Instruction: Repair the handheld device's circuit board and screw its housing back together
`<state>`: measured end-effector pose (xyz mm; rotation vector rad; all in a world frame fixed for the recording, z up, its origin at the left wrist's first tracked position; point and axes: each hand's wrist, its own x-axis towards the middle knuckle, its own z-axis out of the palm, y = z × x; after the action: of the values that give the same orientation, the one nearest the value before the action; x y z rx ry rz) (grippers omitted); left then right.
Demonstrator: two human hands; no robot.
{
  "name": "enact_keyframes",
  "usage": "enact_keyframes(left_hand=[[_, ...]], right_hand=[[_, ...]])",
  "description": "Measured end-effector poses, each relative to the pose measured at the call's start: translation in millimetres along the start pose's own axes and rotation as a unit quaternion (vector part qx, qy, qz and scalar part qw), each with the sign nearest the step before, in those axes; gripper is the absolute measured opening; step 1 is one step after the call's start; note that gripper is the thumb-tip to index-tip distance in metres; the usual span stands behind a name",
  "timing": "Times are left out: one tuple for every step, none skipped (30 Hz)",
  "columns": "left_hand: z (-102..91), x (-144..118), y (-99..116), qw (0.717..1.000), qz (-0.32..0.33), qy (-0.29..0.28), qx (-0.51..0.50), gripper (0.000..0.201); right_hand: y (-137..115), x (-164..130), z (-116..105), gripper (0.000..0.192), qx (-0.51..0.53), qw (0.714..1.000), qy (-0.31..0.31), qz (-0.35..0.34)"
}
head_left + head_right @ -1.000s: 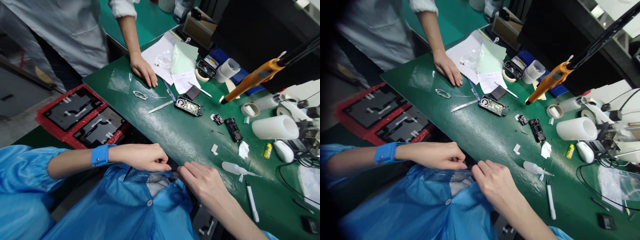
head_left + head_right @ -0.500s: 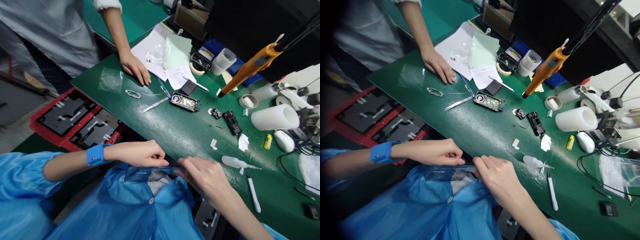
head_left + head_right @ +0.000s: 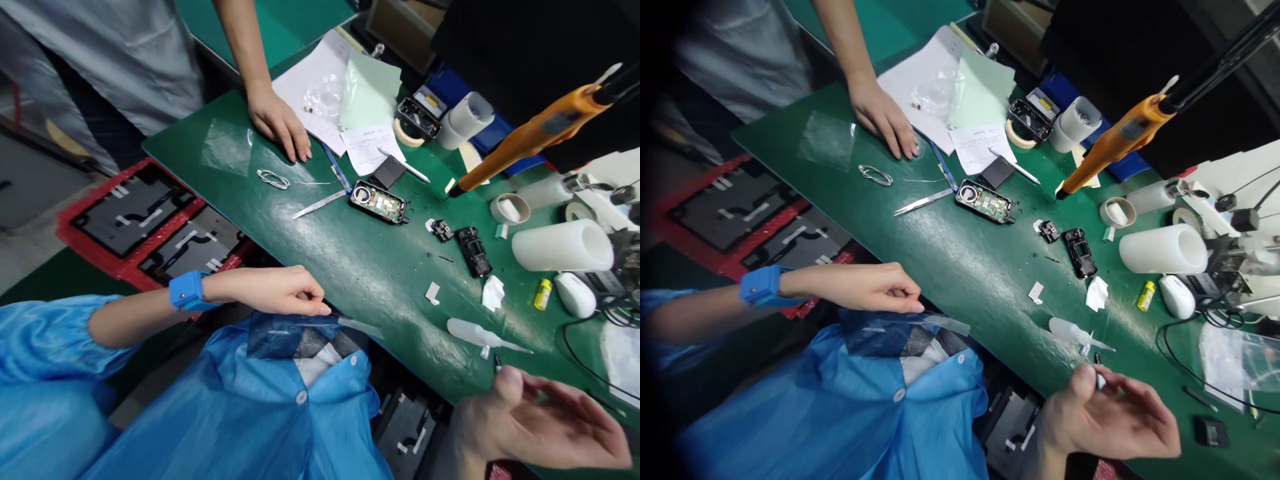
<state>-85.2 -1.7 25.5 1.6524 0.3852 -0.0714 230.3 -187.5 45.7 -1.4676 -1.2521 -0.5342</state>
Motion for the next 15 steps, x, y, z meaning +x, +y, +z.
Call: enact_keyframes(left_hand=[[-1.2,-1.5,-1.9,1.000,-0.001,-0.001,-0.004,0.050],[-2.3,-3.4,-4.0,1.000,-0.004,-0.001,-0.008,0.049],[-3.1,-5.7,-6.4,1.000,-0.007,-0.001,-0.013,0.049],[-3.8,-8.3,-9.2,1.000,-0.009,0.000,-0.018,0.048],[-4.2,-11.1,-12.3,1.000,-0.011,0.002,-0.024,0.048],[-4.5,-14.2,-15.7,1.000,-0.013,0.005,-0.028,0.047],[-4.6,-17.3,-19.3,0.999,-0.013,0.010,-0.033,0.046],[-4.5,-20.5,-23.3,0.999,-0.013,0.016,-0.036,0.046],[-4.3,-23.6,-27.4,0.999,-0.012,0.026,-0.041,0.046],[-3.9,-26.6,-31.7,0.998,-0.011,0.036,-0.049,0.048],[-3.5,-29.5,-36.0,0.997,-0.009,0.046,-0.063,0.049],[-3.1,-32.2,-40.2,0.995,-0.007,0.055,-0.081,0.051],[-2.7,-34.9,-44.2,0.993,-0.005,0.062,-0.100,0.054],[-2.4,-37.6,-48.0,0.991,-0.003,0.068,-0.118,0.058],[-2.2,-40.2,-51.4,0.988,-0.003,0.073,-0.133,0.061]], right_hand=[[10.8,-5.0,-2.3,0.069,-0.017,1.000,-0.015,0.018],[20.6,-9.8,-4.1,0.073,-0.031,0.997,-0.053,0.054],[28.6,-14.4,-5.0,0.076,-0.043,0.991,-0.084,0.095],[34.5,-18.4,-5.0,0.078,-0.053,0.983,-0.113,0.137],[38.1,-21.6,-4.0,0.080,-0.057,0.974,-0.133,0.175],[39.6,-23.7,-2.0,0.080,-0.056,0.966,-0.143,0.206],[39.6,-24.6,0.6,0.079,-0.052,0.960,-0.149,0.230],[38.3,-24.5,3.6,0.077,-0.044,0.956,-0.149,0.249],[36.5,-23.5,6.7,0.075,-0.036,0.953,-0.146,0.264],[34.6,-22.1,9.6,0.071,-0.032,0.949,-0.144,0.278],[32.9,-20.7,12.1,0.069,-0.033,0.946,-0.143,0.289],[31.7,-19.4,14.0,0.068,-0.035,0.943,-0.146,0.298],[31.0,-18.4,15.5,0.069,-0.034,0.939,-0.154,0.307],[30.6,-17.9,16.5,0.071,-0.032,0.935,-0.161,0.314],[30.2,-17.8,17.1,0.073,-0.027,0.933,-0.165,0.319]])
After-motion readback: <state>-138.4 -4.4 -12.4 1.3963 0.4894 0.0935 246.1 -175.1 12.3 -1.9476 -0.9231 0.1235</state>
